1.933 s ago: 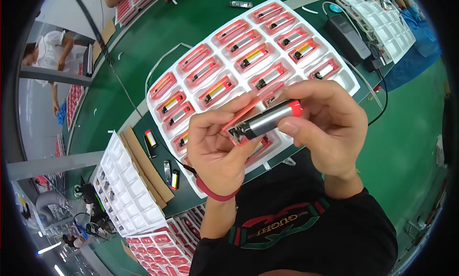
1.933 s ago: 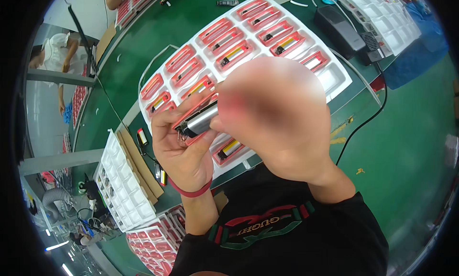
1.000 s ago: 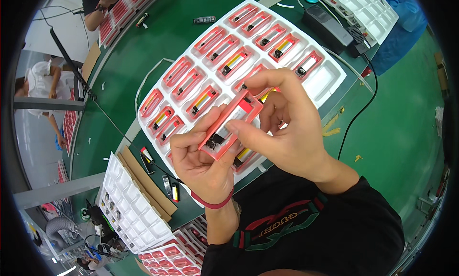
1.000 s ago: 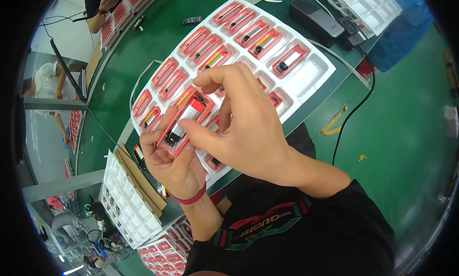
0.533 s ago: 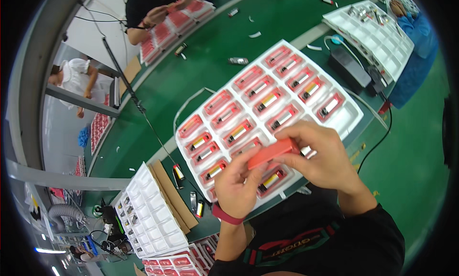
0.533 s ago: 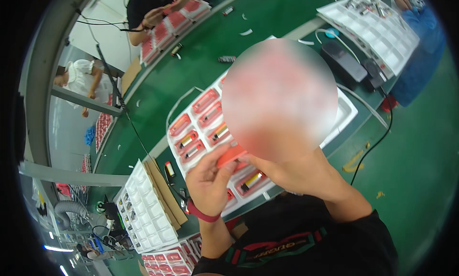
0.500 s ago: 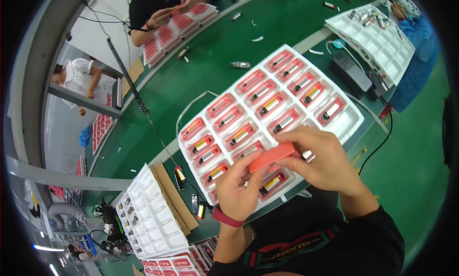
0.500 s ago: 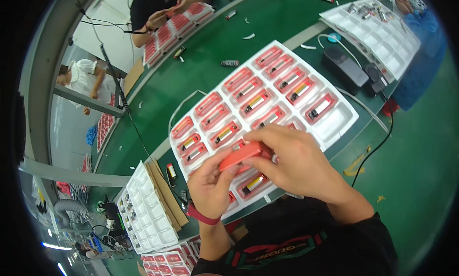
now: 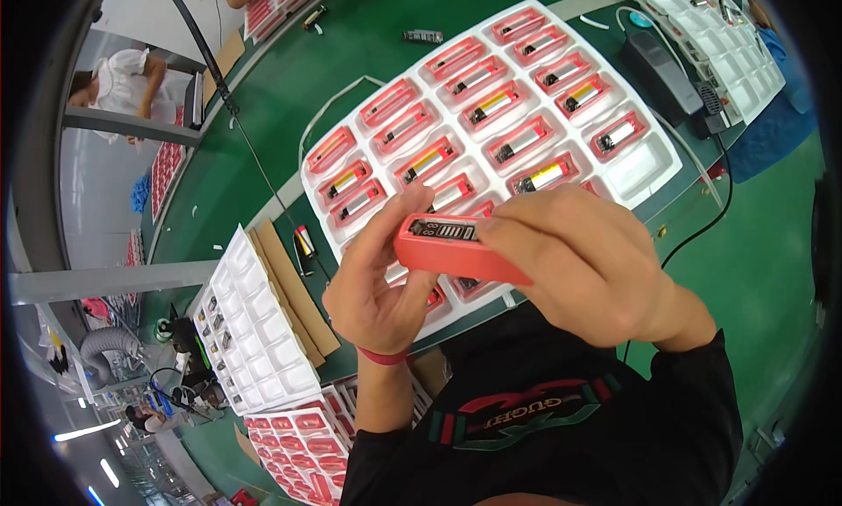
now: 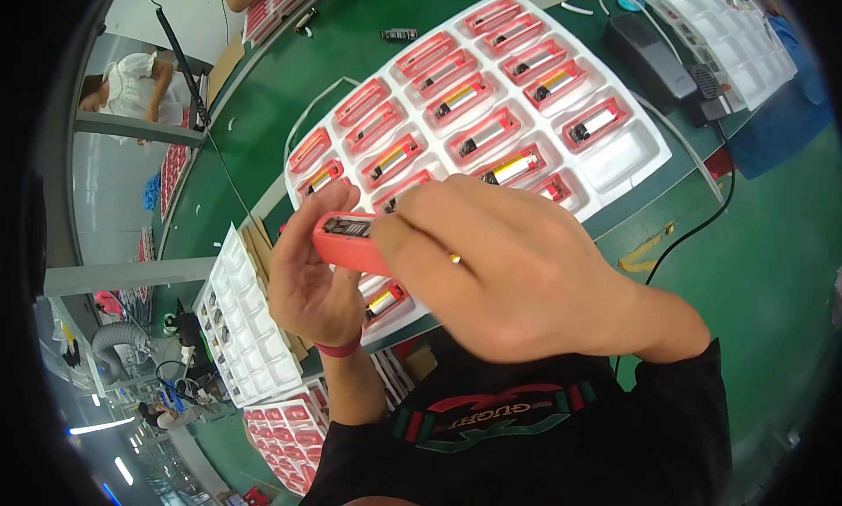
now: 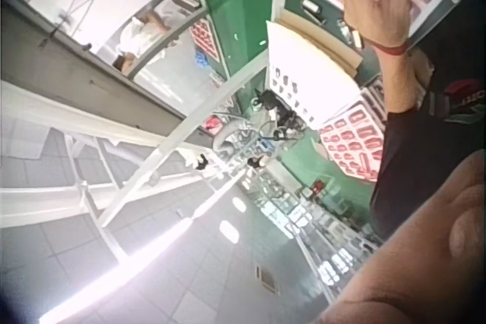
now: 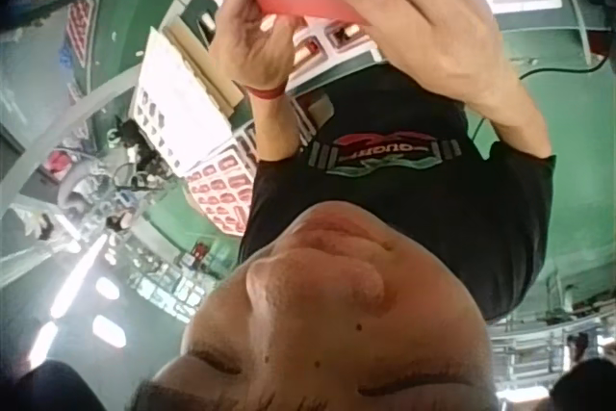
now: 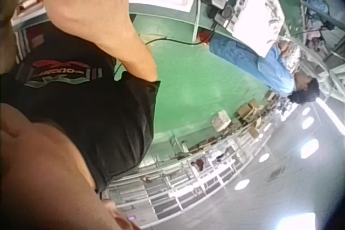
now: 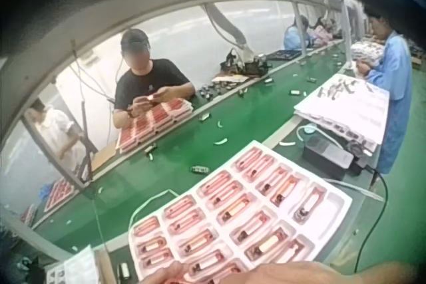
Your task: The person assembles small rechargeable lithium batteries into pink plastic cases by hand, taking the components from a component tray and fitting them together.
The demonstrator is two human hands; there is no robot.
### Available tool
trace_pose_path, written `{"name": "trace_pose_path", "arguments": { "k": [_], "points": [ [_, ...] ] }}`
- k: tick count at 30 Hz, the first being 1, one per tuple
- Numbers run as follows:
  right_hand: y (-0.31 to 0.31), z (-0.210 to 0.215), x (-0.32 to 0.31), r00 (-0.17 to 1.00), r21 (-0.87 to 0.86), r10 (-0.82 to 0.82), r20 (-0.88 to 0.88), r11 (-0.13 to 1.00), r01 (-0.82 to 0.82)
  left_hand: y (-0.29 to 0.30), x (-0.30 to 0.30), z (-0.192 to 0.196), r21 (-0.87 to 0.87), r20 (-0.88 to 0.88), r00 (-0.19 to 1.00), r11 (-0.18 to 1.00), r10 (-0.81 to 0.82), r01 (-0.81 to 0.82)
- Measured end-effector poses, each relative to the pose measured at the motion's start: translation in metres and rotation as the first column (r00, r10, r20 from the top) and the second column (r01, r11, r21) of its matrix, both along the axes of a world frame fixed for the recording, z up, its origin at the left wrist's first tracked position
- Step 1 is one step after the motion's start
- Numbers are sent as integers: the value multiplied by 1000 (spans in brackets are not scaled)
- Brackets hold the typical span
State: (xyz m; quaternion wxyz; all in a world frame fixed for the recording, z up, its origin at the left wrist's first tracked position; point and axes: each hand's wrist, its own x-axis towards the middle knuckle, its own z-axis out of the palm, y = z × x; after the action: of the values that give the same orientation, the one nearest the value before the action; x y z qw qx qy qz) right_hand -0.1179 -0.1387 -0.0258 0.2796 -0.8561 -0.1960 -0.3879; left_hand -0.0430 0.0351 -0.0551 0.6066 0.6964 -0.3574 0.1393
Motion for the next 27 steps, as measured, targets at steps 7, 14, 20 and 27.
{"name": "trace_pose_path", "arguments": {
  "k": [7, 14, 20, 27],
  "points": [
    [12, -5, -4, 980, 24, 5, 198, 1000, -10, 8, -4, -5, 3, 18, 999, 1000, -31, 31],
    [18, -11, -2, 976, 74, 17, 217, 997, -34, 23, 6, -3, 224, 231, 973, 974, -21, -32],
    [14, -17, 3, 962, -63, -41, 270, 996, 60, 24, 8, 4, 439, 438, 899, 877, -18, -196],
    [17, -23, 4, 987, -38, -54, 155, 997, 60, 27, 9, -3, 469, 409, 912, 865, -36, -176]
  ]
}}
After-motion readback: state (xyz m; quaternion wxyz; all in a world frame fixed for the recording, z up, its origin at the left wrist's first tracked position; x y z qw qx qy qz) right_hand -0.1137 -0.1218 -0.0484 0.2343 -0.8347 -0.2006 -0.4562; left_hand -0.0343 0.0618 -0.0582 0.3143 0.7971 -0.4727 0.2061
